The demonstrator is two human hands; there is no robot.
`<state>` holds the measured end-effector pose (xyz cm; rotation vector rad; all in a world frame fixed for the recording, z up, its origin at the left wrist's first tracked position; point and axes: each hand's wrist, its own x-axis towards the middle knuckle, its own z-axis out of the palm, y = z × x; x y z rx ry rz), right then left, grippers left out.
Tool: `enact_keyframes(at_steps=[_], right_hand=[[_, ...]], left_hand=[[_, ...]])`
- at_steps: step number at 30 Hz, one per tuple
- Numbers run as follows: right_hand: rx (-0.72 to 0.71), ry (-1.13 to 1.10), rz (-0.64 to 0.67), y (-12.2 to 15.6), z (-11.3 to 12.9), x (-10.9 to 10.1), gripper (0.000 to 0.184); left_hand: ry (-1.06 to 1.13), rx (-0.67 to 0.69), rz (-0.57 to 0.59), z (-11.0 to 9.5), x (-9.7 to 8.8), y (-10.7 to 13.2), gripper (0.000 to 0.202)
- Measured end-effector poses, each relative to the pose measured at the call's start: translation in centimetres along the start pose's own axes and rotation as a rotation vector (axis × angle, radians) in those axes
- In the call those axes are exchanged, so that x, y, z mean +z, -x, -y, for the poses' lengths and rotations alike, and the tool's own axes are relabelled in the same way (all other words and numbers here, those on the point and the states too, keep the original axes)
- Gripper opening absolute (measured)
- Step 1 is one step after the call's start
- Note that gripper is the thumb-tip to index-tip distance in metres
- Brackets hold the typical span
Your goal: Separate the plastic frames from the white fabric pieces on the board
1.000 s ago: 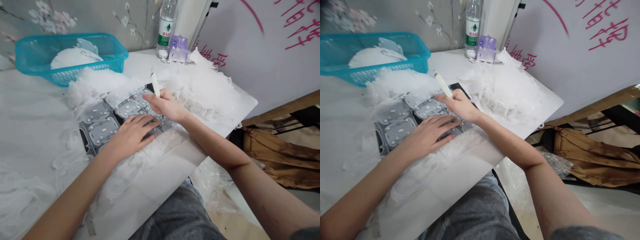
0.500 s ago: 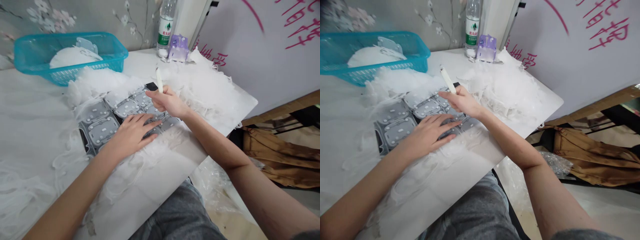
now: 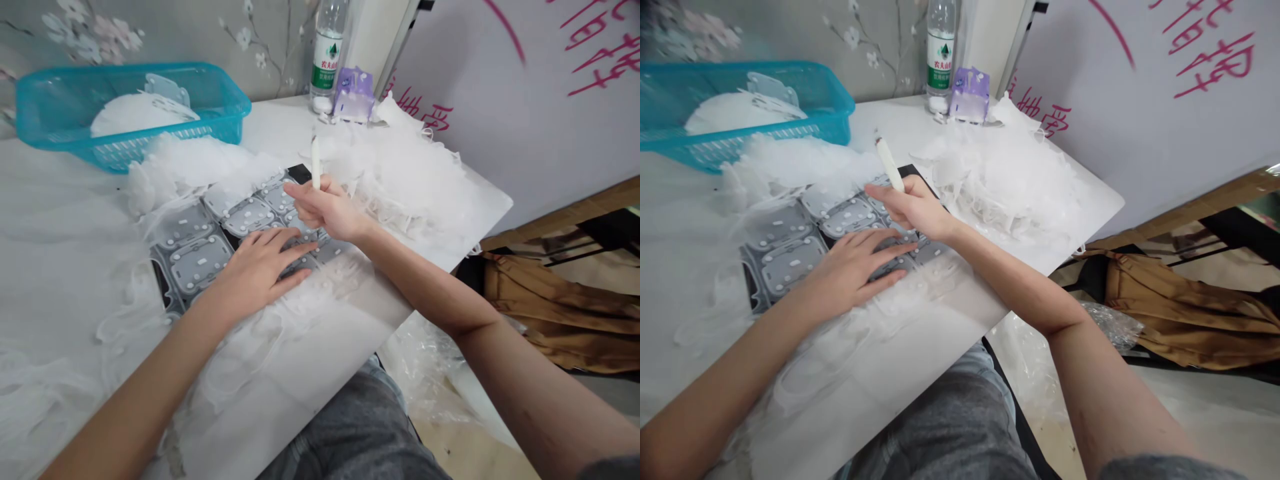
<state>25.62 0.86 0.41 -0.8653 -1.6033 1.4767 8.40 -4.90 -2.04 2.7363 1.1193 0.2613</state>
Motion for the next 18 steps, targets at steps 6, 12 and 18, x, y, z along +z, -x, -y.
enact_keyframes(at_steps=[6,12,18], right_hand=[[-0.037,0.15,0.024,-0.3,0.5,-0.7,0.055],[-0.072,0.263,-0.018,-0.2,0.4,-0.3,0.054],[-0.122,0.191,0.03,0.6,0.3,0.9,0.057]], left_hand=[[-0.03,-0.003,-0.014,0.0,0.1,0.0,0.048],[-0.033,0.013,-0.044,0.1,0.4,0.1,0.046],[0.006,0.038,-0.054,0.3,0.4,0.1,0.045]])
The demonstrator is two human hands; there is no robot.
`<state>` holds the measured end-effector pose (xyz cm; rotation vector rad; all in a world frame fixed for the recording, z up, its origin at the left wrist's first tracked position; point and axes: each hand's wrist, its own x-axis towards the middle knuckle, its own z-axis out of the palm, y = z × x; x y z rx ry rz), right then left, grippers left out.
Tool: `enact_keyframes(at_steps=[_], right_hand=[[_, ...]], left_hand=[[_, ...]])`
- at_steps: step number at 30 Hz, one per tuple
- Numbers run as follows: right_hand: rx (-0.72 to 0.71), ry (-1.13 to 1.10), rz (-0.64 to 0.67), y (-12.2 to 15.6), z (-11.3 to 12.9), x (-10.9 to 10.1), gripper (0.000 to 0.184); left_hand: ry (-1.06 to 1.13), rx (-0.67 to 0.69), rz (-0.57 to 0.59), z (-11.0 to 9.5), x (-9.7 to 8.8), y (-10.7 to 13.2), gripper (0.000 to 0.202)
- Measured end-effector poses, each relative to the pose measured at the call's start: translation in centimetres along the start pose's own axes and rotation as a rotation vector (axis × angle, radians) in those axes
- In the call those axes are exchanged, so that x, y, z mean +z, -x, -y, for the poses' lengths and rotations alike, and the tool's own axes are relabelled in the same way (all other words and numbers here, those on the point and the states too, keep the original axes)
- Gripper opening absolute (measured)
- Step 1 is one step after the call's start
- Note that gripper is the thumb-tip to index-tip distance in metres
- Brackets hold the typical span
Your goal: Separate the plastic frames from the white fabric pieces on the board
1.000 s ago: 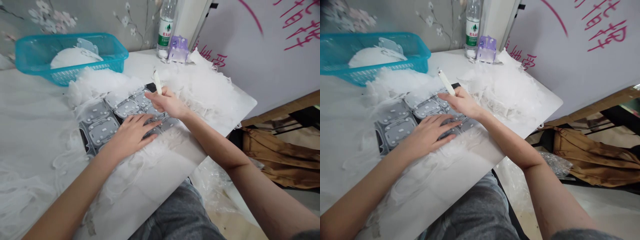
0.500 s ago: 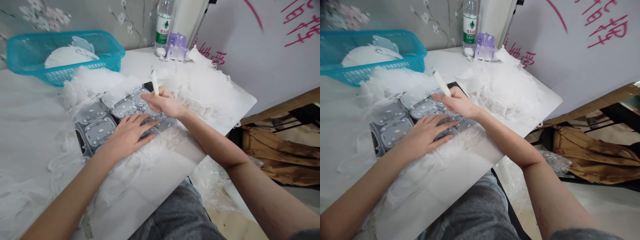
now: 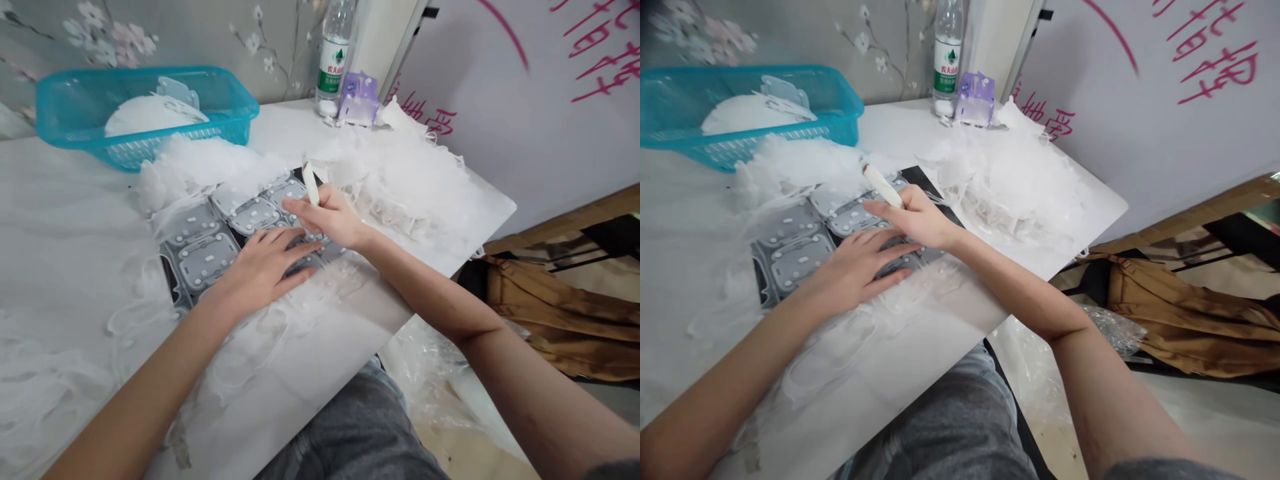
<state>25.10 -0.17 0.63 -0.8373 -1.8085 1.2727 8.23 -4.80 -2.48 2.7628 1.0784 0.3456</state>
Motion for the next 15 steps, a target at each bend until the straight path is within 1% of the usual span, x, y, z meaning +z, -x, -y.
enact_keyframes(at_steps=[2,6,10,13,15], right_hand=[[0.006,-0.037,-0.006,0.0,-0.1,0.0,0.056],[0.018,-0.207,-0.034,-0.2,-0.7,-0.2,0.056],[0.093,-0.331,-0.093,-0.4,-1.1,0.2,0.055],[0.088,-0.409,-0.06,-0.4,-1.0,0.5,0.056],[0.075,-0.42,-0.043,-0.4,-0.8,0.4,0.056]], left_hand=[[0.011,0.0,0.003,0.0,-0.1,0.0,0.045],[0.034,-0.021,0.006,-0.1,-0.2,0.0,0.046],[0.022,-0.023,0.013,-0.1,-0.2,0.0,0.047],[0.01,-0.01,0.01,0.0,-0.1,0.0,0.047],[0.007,-0.012,0.013,0.0,-0.1,0.1,0.047]])
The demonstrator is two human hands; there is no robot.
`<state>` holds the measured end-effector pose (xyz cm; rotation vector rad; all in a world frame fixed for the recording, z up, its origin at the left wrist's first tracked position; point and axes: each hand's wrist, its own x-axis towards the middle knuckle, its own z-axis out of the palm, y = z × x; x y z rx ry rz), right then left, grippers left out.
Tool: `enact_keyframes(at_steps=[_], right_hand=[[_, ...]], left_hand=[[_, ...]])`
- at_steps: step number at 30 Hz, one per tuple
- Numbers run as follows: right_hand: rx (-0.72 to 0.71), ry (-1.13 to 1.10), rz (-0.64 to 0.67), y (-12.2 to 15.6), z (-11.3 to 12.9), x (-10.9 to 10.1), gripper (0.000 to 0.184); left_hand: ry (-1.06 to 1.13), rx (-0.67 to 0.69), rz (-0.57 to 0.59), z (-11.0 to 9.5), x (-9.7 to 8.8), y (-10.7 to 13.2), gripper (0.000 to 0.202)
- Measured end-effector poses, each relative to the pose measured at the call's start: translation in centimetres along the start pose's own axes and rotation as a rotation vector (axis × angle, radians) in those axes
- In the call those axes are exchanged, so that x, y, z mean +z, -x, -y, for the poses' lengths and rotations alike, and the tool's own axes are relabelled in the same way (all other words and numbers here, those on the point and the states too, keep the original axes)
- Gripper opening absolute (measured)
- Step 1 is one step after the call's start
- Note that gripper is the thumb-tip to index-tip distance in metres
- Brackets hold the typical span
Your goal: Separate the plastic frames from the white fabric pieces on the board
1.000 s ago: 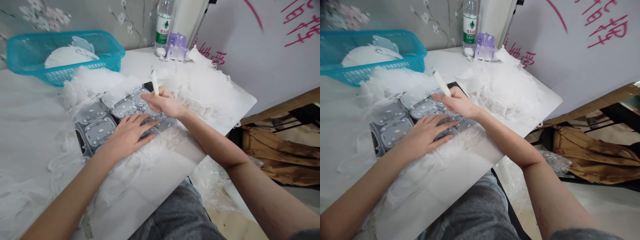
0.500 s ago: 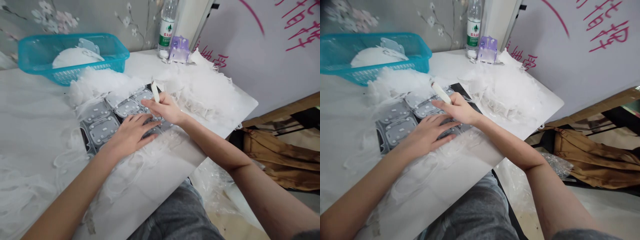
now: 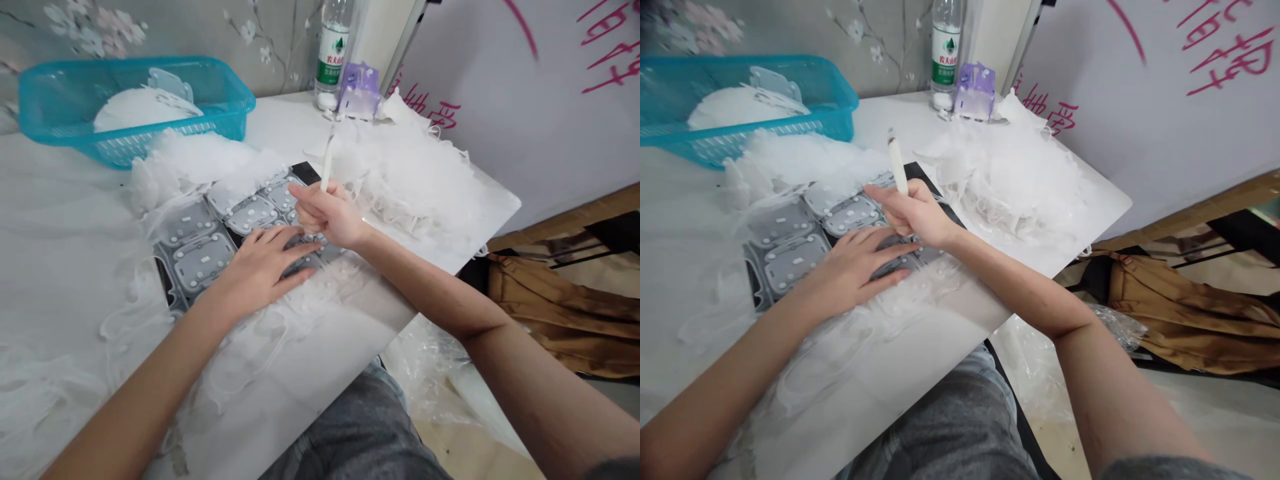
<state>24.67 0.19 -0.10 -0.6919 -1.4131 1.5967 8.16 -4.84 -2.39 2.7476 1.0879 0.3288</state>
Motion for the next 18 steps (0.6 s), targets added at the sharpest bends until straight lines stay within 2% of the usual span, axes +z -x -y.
enact_keyframes(at_steps=[5,9,14,18], right_hand=[[0.034,0.072,-0.093,-0.23,0.9,-0.78,0.052],[0.041,0.075,-0.014,-0.33,0.85,-1.06,0.054],[-0.005,0.066,-0.004,-0.16,0.34,-0.64,0.054],[-0.023,0.186,0.015,0.13,0.55,-0.36,0.054]], left_hand=[[0.001,-0.022,0.022,-0.02,-0.05,-0.06,0.048],[0.0,-0.015,0.029,-0.04,-0.12,-0.16,0.048],[0.007,-0.007,0.016,-0.03,-0.09,-0.05,0.048],[0.012,-0.012,0.005,0.06,0.04,0.07,0.047]])
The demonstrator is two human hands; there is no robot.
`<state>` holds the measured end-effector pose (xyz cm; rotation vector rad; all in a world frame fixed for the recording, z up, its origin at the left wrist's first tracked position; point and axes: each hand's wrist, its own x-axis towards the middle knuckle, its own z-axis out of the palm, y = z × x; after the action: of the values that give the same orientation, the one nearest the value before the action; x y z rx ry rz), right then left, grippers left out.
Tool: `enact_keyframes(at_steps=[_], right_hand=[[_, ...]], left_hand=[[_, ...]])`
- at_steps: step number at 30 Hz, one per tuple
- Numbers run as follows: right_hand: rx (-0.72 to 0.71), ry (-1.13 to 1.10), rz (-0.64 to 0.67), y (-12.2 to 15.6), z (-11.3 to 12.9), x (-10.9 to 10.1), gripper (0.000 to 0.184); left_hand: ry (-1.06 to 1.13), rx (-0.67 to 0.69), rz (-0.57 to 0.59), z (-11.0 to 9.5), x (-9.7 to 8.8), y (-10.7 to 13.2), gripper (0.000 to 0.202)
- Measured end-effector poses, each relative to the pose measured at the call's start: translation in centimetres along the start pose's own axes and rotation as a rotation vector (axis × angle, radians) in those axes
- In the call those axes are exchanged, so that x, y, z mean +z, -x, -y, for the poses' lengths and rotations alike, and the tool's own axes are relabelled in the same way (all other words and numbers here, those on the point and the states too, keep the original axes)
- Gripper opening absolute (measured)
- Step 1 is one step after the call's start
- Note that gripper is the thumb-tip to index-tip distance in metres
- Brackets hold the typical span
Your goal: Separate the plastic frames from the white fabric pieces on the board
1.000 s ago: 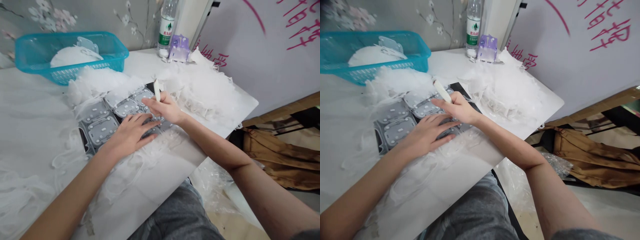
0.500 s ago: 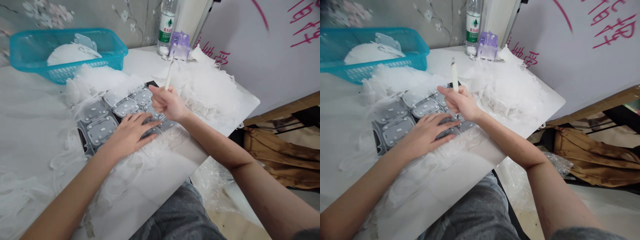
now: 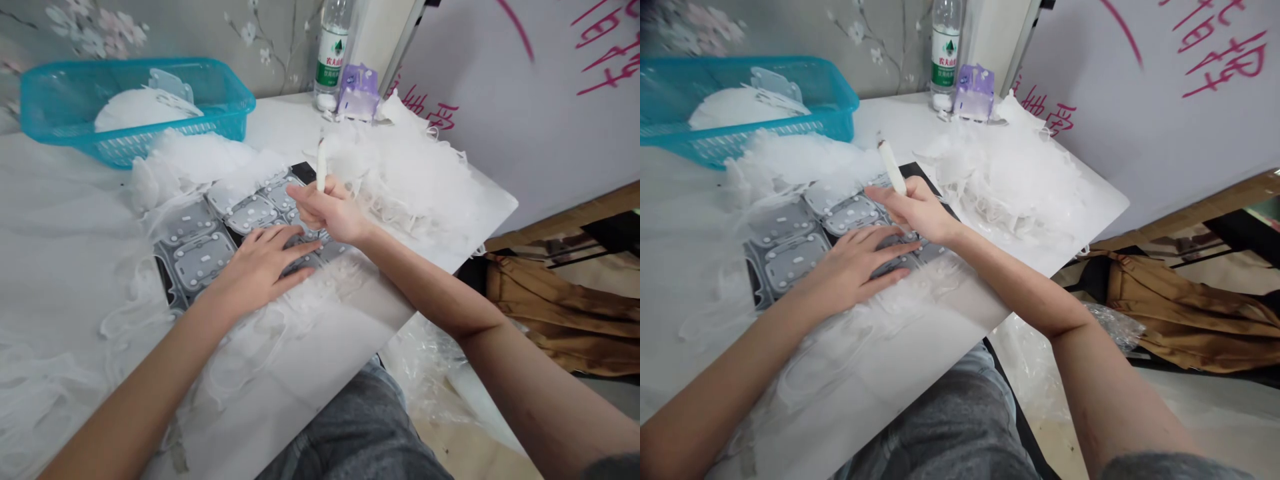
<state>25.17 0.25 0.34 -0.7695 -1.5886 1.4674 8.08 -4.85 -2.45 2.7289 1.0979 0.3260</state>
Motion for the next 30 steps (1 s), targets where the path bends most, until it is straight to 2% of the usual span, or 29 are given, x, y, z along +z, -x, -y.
enact_keyframes(at_steps=[3,6,10,15,23,30], right_hand=[[0.011,0.046,0.068,0.0,0.4,-0.3,0.054],[0.06,-0.024,0.097,-0.2,0.5,-0.8,0.054],[0.089,-0.143,0.041,-0.6,-0.1,-1.4,0.055],[0.138,-0.147,-0.054,-0.9,-0.5,-1.5,0.054],[0.108,-0.107,0.013,-0.7,0.1,-1.1,0.054],[0.192,-0.087,-0.14,-1.2,-0.1,-1.5,0.055]], left_hand=[[-0.001,-0.004,0.005,0.0,0.0,0.0,0.047],[0.001,-0.01,0.024,0.0,-0.1,-0.1,0.047],[-0.005,-0.021,0.025,-0.2,-0.2,-0.2,0.046],[-0.002,-0.028,0.009,-0.4,-0.3,-0.2,0.045],[-0.018,-0.017,0.022,-0.2,-0.1,-0.2,0.046],[-0.042,-0.006,-0.001,-0.3,-0.2,-0.2,0.046]])
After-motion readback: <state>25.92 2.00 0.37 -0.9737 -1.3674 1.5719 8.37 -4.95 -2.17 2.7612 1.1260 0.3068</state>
